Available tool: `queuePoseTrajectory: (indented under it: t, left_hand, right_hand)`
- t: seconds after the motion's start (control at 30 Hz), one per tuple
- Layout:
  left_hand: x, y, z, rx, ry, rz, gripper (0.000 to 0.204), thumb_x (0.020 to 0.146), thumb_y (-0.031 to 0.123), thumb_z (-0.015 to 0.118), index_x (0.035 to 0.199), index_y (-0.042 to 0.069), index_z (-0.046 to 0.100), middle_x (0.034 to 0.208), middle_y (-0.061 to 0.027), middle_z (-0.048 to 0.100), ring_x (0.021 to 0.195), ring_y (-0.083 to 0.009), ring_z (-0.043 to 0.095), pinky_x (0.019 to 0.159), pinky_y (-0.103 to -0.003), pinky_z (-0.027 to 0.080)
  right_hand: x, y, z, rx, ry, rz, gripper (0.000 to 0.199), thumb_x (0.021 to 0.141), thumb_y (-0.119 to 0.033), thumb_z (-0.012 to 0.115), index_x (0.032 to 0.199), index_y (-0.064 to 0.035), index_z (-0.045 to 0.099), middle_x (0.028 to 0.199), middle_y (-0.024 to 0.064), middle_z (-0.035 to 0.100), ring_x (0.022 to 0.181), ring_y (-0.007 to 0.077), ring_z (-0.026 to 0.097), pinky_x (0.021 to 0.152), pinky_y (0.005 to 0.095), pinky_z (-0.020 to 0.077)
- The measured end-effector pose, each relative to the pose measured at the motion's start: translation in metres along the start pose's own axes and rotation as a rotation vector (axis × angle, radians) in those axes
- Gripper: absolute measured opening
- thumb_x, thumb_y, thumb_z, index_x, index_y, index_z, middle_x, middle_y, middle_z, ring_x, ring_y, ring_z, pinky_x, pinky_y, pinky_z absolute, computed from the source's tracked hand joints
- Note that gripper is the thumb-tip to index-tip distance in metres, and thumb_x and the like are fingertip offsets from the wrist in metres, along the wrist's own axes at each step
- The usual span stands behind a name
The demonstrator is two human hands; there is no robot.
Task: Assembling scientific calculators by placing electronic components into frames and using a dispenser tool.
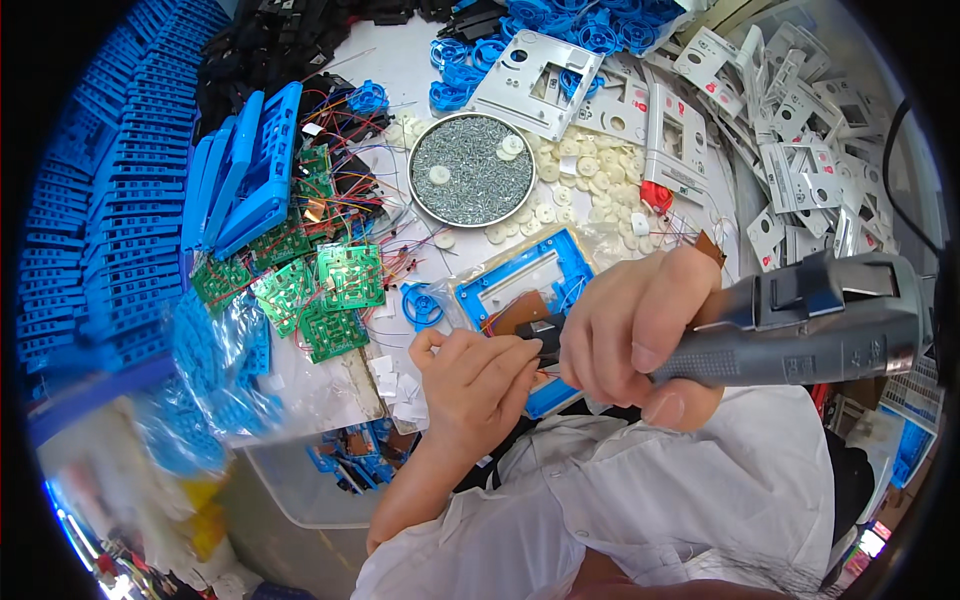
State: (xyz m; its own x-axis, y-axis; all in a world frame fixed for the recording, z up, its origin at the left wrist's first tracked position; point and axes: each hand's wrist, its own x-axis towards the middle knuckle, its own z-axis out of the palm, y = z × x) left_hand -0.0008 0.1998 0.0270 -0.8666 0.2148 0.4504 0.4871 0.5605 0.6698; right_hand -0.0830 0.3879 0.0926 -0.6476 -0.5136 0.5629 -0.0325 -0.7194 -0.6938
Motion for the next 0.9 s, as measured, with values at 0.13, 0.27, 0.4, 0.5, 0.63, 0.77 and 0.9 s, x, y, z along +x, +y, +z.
queuePoseTrajectory:
  t: [0.13, 0.27, 0.4, 0.5, 0.63, 0.77, 0.9]
  left_hand:
    - [0.002, -0.001, 0.001, -0.025, 0.010, -0.001, 0.026, 0.075, 0.009, 0.083, 0.099, 0.014, 0.075, 0.090, 0.0040, 0.071, 0.079, -0.0143, 0.061, 0.085, -0.041, 0.031]
    - [0.000, -0.002, 0.001, 0.053, 0.042, 0.041, 0.030, 0.072, 0.013, 0.086, 0.099, 0.014, 0.074, 0.091, 0.0031, 0.070, 0.078, -0.0153, 0.060, 0.084, -0.041, 0.030]
    - [-0.010, 0.004, -0.008, 0.147, 0.026, -0.033, 0.040, 0.070, 0.022, 0.089, 0.105, 0.015, 0.072, 0.100, 0.0021, 0.068, 0.084, -0.0171, 0.060, 0.085, -0.042, 0.030]
    - [-0.025, 0.000, -0.006, 0.212, -0.026, -0.104, 0.046, 0.070, 0.028, 0.089, 0.110, 0.015, 0.070, 0.105, 0.0019, 0.067, 0.090, -0.0181, 0.059, 0.087, -0.044, 0.030]
    - [-0.036, -0.011, 0.001, 0.326, -0.084, -0.047, 0.053, 0.069, 0.032, 0.089, 0.114, 0.013, 0.070, 0.108, 0.0021, 0.067, 0.093, -0.0189, 0.059, 0.089, -0.046, 0.030]
    - [-0.035, -0.011, -0.005, 0.300, -0.094, -0.043, 0.057, 0.068, 0.032, 0.088, 0.118, 0.011, 0.070, 0.108, 0.0022, 0.068, 0.092, -0.0190, 0.059, 0.088, -0.046, 0.030]
    - [-0.032, -0.013, -0.006, 0.276, -0.103, -0.056, 0.056, 0.068, 0.032, 0.087, 0.117, 0.011, 0.070, 0.107, 0.0019, 0.068, 0.091, -0.0187, 0.059, 0.088, -0.046, 0.030]
  right_hand:
    - [-0.001, -0.002, 0.001, -0.082, 0.015, 0.064, 0.033, 0.085, -0.002, 0.076, 0.104, -0.0038, 0.049, 0.067, 0.0059, 0.061, 0.053, 0.0190, 0.060, 0.053, 0.0370, 0.0516]
    - [-0.001, -0.001, 0.001, -0.149, -0.019, 0.072, 0.033, 0.083, -0.002, 0.077, 0.102, -0.0043, 0.050, 0.067, 0.0054, 0.061, 0.054, 0.0186, 0.060, 0.053, 0.0370, 0.0525]
    - [-0.002, 0.001, -0.005, -0.223, -0.020, 0.048, 0.033, 0.084, -0.003, 0.076, 0.103, -0.0049, 0.050, 0.067, 0.0054, 0.061, 0.054, 0.0181, 0.060, 0.055, 0.0362, 0.0524]
    - [-0.008, 0.003, -0.007, -0.234, 0.045, 0.094, 0.031, 0.085, -0.003, 0.075, 0.103, -0.0050, 0.049, 0.067, 0.0058, 0.060, 0.054, 0.0172, 0.058, 0.056, 0.0354, 0.0513]
    - [-0.015, 0.015, -0.008, -0.316, 0.058, 0.122, 0.029, 0.088, -0.005, 0.074, 0.103, -0.0040, 0.049, 0.065, 0.0058, 0.058, 0.052, 0.0165, 0.055, 0.054, 0.0343, 0.0488]
    - [-0.012, 0.021, -0.003, -0.311, 0.072, 0.113, 0.027, 0.089, -0.006, 0.074, 0.100, -0.0029, 0.049, 0.063, 0.0054, 0.057, 0.051, 0.0167, 0.054, 0.051, 0.0331, 0.0473]
    - [-0.010, 0.026, -0.002, -0.372, 0.040, 0.129, 0.027, 0.089, -0.007, 0.075, 0.099, -0.0027, 0.050, 0.063, 0.0054, 0.057, 0.051, 0.0170, 0.055, 0.050, 0.0331, 0.0474]
